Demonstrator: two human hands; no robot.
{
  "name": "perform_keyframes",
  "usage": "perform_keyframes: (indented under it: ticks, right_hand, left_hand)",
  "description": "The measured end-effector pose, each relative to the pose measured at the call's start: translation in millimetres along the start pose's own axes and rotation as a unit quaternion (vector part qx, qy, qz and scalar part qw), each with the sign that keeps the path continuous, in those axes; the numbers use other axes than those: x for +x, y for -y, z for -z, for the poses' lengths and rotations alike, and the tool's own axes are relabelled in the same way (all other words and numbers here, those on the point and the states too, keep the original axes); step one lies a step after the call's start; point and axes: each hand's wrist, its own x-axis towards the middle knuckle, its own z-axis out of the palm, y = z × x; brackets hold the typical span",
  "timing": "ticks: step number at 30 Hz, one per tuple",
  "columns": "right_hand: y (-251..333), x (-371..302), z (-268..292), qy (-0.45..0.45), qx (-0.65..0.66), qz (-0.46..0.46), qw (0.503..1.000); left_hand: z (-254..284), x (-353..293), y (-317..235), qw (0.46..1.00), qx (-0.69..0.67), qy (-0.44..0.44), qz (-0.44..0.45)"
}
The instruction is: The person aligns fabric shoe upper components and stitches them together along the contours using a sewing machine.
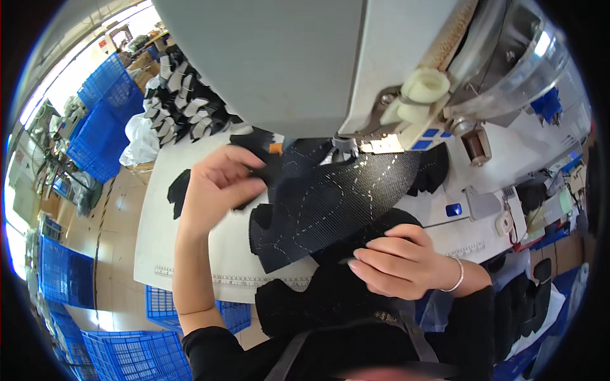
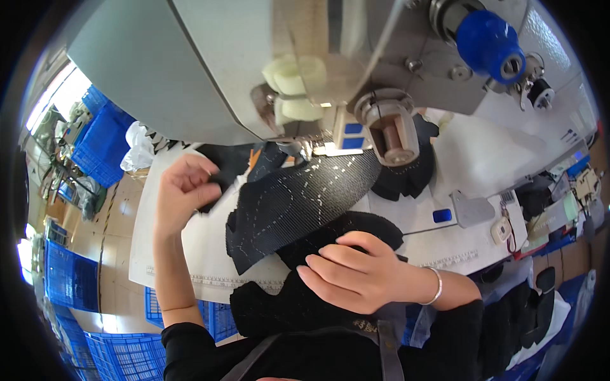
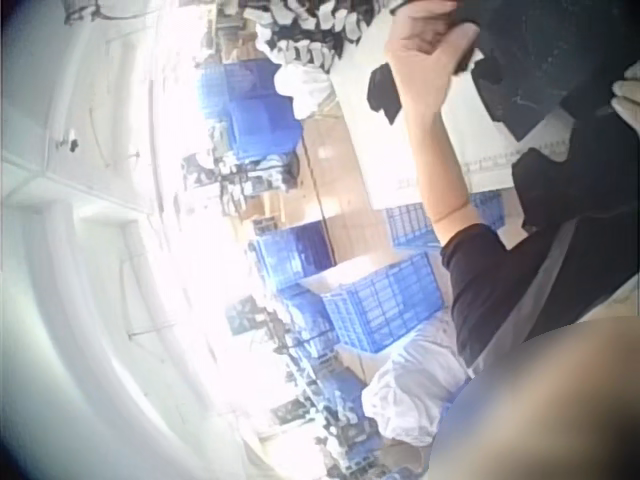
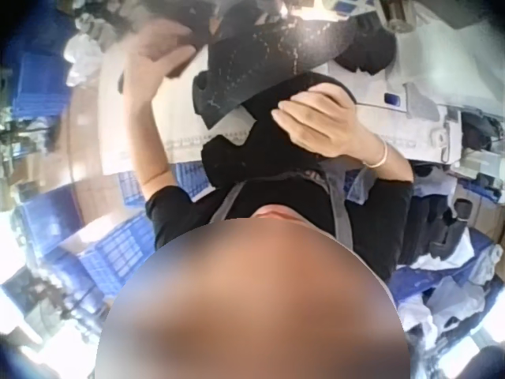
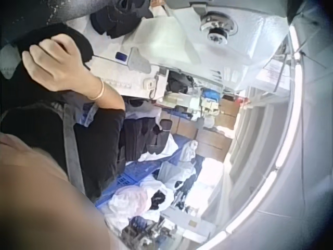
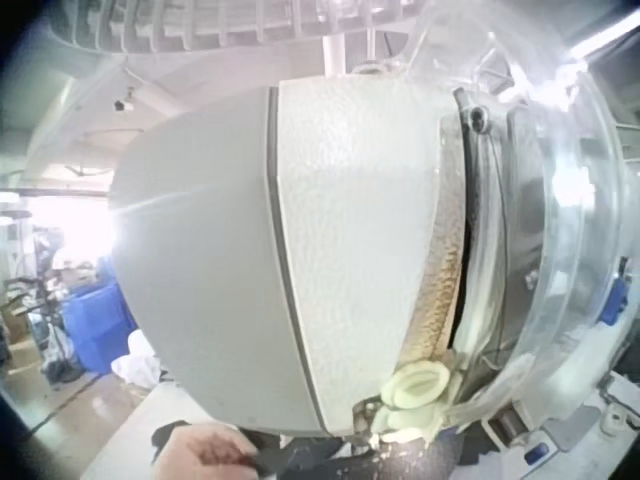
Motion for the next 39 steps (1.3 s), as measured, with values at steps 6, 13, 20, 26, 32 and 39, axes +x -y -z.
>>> perform_keyframes:
  ticks: [6,13,20,26,32,39]
  right_hand:
    - [-15.3,8.0,-19.6,0.097,0.396,-0.377,0.832]
    - [-13.8,-0.9,-26.4,0.009,0.475,-0.442,0.761]
    - [-15.8,-4.0,-26.0,0.029,0.467,-0.445,0.763]
    - [-11.5,7.0,-23.3,-0.011,0.514,-0.487,0.706]
    - [-14.0,1.6,-16.1,0.029,0.489,-0.529,0.693]
    - [-18.3,-2.3,-11.4,0.014,0.531,-0.532,0.659]
  left_hand:
    - [-68.9,-18.4,-19.2,0.981,0.128,0.077,-0.122]
    - [-83.1,-16.6,-7.9,0.956,0.194,0.055,-0.211]
    - [-84.7,-14.7,-4.8,0.955,0.2,0.057,-0.211]
    - [-84.7,-18.1,-5.5,0.951,0.222,0.048,-0.212]
    - [-88.5,-7.6,-11.4,0.887,0.383,-0.075,-0.247]
    - [-70.3,30.4,-2.6,0.976,0.192,0.089,-0.053]
